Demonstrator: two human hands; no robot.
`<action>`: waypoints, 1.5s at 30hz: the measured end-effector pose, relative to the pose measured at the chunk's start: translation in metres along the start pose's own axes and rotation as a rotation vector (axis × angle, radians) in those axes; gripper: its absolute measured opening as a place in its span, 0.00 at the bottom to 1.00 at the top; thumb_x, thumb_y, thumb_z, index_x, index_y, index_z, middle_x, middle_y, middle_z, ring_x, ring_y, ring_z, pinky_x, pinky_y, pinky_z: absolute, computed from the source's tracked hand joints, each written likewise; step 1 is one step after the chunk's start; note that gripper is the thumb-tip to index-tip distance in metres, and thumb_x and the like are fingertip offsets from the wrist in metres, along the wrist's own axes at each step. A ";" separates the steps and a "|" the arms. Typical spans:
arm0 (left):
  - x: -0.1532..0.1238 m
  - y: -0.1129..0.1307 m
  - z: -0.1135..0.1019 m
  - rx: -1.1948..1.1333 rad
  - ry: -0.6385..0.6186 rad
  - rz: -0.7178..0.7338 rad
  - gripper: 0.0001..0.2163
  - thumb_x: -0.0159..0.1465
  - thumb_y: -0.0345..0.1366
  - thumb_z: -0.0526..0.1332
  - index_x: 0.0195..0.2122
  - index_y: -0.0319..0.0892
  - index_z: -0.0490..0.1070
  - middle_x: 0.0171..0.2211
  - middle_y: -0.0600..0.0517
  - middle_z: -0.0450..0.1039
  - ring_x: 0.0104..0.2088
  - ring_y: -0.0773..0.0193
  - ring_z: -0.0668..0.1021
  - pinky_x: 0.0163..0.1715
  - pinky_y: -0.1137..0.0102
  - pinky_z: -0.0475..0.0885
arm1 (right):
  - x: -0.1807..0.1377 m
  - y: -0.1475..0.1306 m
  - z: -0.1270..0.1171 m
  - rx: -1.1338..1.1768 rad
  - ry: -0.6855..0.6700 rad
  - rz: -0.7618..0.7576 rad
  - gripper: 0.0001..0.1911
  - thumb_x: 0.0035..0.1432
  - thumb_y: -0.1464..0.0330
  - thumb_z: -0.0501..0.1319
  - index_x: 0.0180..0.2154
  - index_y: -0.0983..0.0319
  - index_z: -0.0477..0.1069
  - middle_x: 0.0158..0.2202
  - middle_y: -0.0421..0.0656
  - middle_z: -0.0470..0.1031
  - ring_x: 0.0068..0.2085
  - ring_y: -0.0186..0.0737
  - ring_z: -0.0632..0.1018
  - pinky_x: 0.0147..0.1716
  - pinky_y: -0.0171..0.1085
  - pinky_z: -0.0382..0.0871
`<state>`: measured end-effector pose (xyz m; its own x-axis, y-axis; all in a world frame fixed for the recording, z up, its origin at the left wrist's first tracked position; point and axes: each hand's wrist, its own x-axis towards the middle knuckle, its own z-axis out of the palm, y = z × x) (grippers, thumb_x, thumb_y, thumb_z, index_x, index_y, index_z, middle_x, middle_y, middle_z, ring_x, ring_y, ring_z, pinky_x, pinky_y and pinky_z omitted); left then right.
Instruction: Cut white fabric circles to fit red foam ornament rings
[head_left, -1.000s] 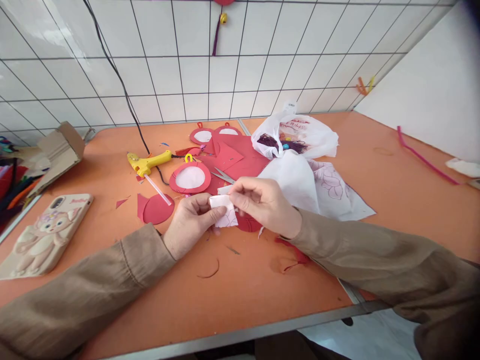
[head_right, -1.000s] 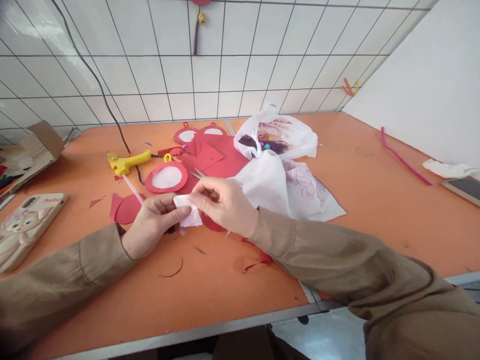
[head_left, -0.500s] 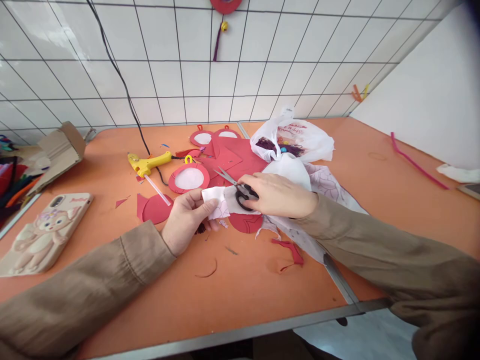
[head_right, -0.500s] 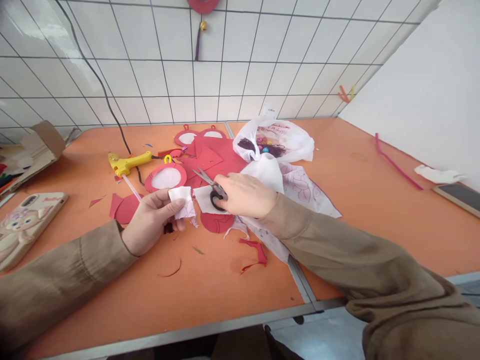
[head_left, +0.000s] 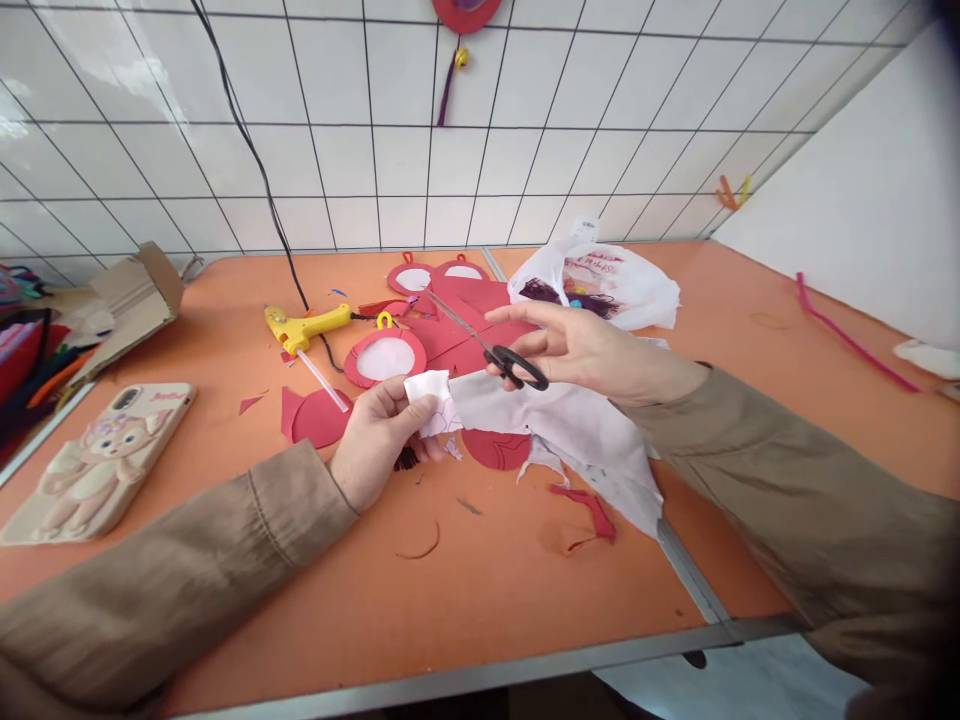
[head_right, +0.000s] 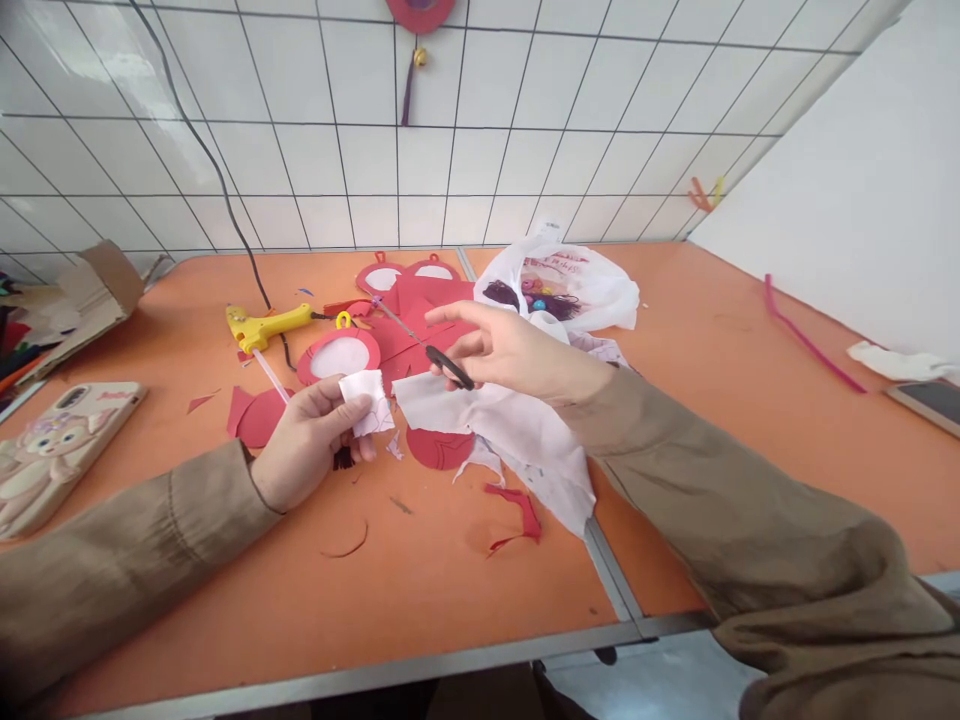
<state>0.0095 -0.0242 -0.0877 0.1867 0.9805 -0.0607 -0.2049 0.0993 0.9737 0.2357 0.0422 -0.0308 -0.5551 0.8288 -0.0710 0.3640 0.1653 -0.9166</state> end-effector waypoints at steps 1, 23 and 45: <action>0.000 0.000 0.000 -0.002 0.004 -0.002 0.13 0.55 0.44 0.67 0.30 0.39 0.70 0.19 0.54 0.75 0.15 0.70 0.74 0.16 0.77 0.67 | 0.000 0.000 0.000 0.040 -0.045 -0.012 0.30 0.52 0.66 0.64 0.56 0.58 0.60 0.37 0.44 0.76 0.39 0.41 0.78 0.34 0.39 0.72; -0.005 0.006 0.005 0.245 -0.171 0.024 0.10 0.57 0.41 0.65 0.29 0.37 0.71 0.22 0.55 0.70 0.18 0.71 0.71 0.17 0.75 0.67 | -0.002 0.007 0.069 0.028 0.142 -0.177 0.22 0.45 0.69 0.69 0.45 0.63 0.72 0.29 0.40 0.78 0.30 0.37 0.78 0.32 0.37 0.74; -0.002 0.004 0.000 0.149 -0.138 -0.044 0.14 0.55 0.45 0.68 0.29 0.38 0.71 0.22 0.53 0.75 0.19 0.70 0.75 0.20 0.75 0.67 | 0.004 0.015 0.073 0.365 0.152 -0.089 0.19 0.42 0.69 0.71 0.38 0.63 0.70 0.26 0.36 0.70 0.27 0.30 0.70 0.28 0.33 0.66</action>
<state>0.0079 -0.0251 -0.0836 0.3241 0.9424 -0.0829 -0.0516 0.1051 0.9931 0.1839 0.0091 -0.0737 -0.4453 0.8940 0.0491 0.0143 0.0620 -0.9980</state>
